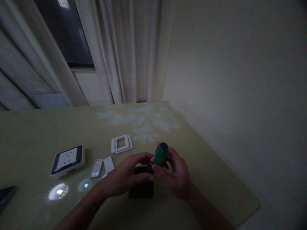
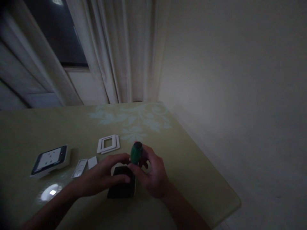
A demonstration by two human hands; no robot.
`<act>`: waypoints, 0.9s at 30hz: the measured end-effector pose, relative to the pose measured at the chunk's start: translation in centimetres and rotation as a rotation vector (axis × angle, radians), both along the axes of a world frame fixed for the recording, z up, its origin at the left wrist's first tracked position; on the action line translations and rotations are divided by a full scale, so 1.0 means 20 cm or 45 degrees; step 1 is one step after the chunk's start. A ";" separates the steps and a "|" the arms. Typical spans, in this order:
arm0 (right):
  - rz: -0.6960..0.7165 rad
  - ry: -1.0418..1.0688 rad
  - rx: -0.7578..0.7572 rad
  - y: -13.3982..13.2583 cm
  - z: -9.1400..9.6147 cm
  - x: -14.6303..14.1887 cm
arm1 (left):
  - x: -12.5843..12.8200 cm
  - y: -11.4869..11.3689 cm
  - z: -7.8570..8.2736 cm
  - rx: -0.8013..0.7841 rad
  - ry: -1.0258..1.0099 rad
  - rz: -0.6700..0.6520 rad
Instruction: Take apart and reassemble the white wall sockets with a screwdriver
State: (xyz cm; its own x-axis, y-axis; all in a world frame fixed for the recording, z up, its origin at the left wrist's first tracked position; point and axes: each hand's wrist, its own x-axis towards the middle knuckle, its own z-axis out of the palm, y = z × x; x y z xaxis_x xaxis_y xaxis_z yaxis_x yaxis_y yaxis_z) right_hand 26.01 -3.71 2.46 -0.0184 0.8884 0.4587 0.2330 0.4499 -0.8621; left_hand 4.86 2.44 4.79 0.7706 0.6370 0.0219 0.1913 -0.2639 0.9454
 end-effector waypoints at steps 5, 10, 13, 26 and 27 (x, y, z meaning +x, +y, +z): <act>-0.141 0.302 -0.059 0.03 -0.01 0.01 | -0.07 -0.02 0.00 0.343 0.481 -0.115; -0.339 0.553 -0.030 0.11 -0.01 0.07 | -0.03 -0.06 -0.02 0.514 0.654 -0.105; -0.395 0.696 -0.074 0.16 -0.03 0.10 | -0.01 -0.07 -0.01 0.528 0.693 -0.113; -0.454 0.799 -0.179 0.22 -0.09 0.11 | -0.01 -0.10 -0.08 0.536 0.738 -0.069; -0.456 0.796 -0.179 0.22 -0.09 0.11 | -0.01 -0.10 -0.07 0.536 0.737 -0.066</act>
